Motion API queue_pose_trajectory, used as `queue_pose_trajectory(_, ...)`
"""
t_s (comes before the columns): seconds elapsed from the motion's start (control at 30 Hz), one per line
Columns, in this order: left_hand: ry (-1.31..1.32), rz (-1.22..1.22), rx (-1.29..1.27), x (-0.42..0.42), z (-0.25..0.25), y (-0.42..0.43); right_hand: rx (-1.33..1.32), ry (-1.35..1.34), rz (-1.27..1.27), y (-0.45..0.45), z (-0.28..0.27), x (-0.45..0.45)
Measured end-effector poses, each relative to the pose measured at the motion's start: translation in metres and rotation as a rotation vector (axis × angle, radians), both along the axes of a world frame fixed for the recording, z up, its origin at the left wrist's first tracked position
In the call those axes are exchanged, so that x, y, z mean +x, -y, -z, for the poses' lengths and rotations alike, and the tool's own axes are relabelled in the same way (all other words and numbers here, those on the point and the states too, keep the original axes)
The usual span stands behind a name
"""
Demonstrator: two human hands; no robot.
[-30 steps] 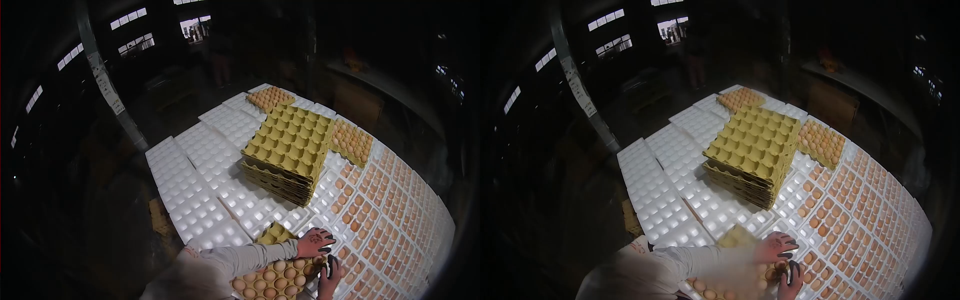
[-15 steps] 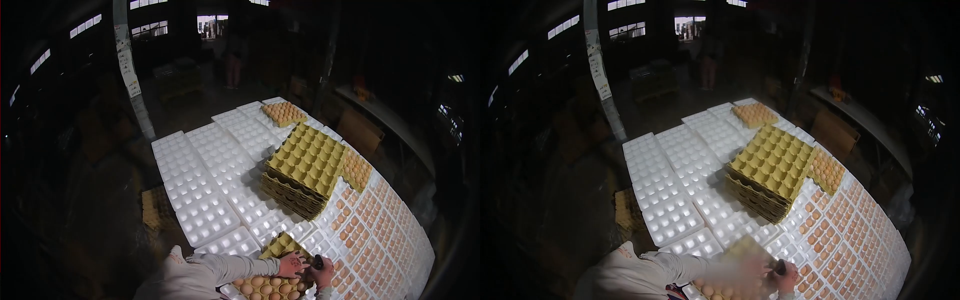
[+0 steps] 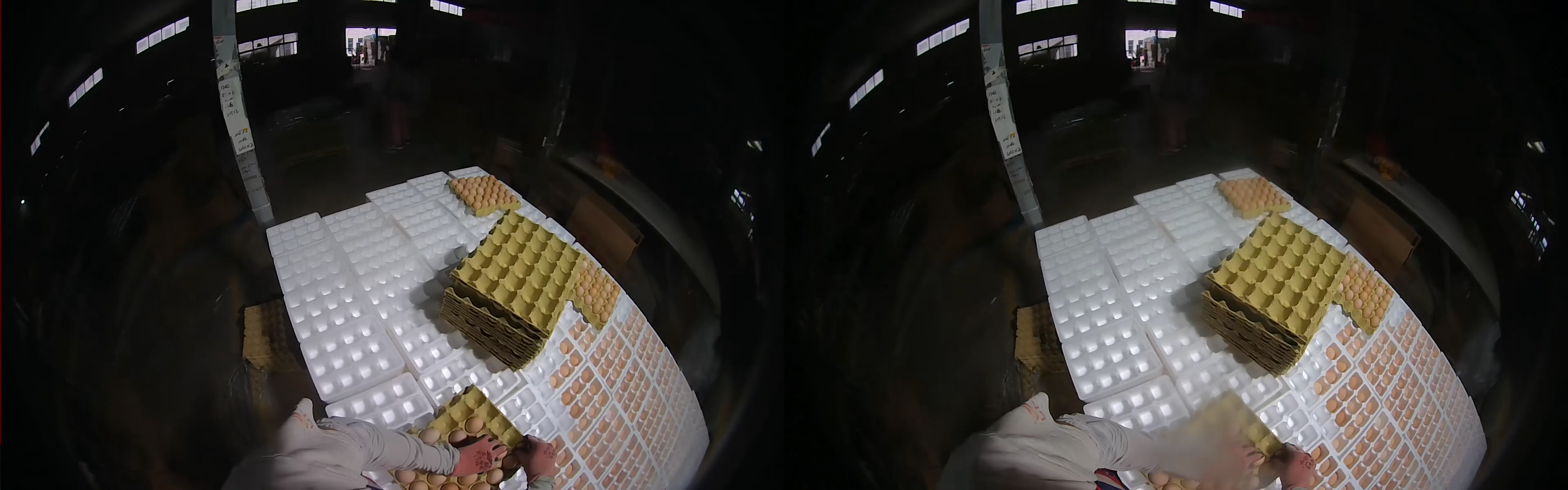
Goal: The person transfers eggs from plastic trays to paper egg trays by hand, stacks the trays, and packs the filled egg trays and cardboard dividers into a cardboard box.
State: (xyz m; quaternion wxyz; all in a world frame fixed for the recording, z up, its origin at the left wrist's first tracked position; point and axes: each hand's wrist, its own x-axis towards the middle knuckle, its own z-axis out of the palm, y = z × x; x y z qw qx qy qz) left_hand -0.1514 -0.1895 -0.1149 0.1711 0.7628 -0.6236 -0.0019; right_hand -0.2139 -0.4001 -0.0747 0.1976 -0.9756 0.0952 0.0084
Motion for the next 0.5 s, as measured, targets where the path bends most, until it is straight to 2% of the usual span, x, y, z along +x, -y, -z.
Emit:
queue_pose_trajectory(0.07, -0.028, 0.004, 0.071, 0.006, -0.025, -0.009, -0.078, -0.021, -0.035, 0.0, 0.005, 0.002)
queue_pose_trajectory(0.2, -0.153, -0.015, 0.107, 0.022, -0.03, -0.019, -0.2, 0.051, -0.033, -0.006, 0.015, -0.006)
queue_pose_trajectory(0.33, -0.447, -0.096, 0.023, 0.042, -0.031, -0.024, -0.134, 0.119, -0.053, -0.004, 0.004, -0.005)
queue_pose_trajectory(0.37, -0.617, -0.129, -0.059, 0.048, -0.031, -0.023, -0.05, 0.161, -0.021, -0.002, -0.001, -0.006)
queue_pose_trajectory(0.4, -0.84, -0.169, -0.146, 0.059, -0.026, -0.017, 0.145, 0.228, 0.077, -0.002, -0.006, -0.01)
queue_pose_trajectory(0.47, -1.257, -0.188, -0.386, 0.077, -0.01, 0.0, 0.72, 0.358, 0.375, -0.002, -0.012, -0.02)
queue_pose_trajectory(0.5, -1.322, -0.157, -0.493, 0.085, 0.005, 0.015, 0.988, 0.408, 0.497, -0.001, -0.016, -0.028)
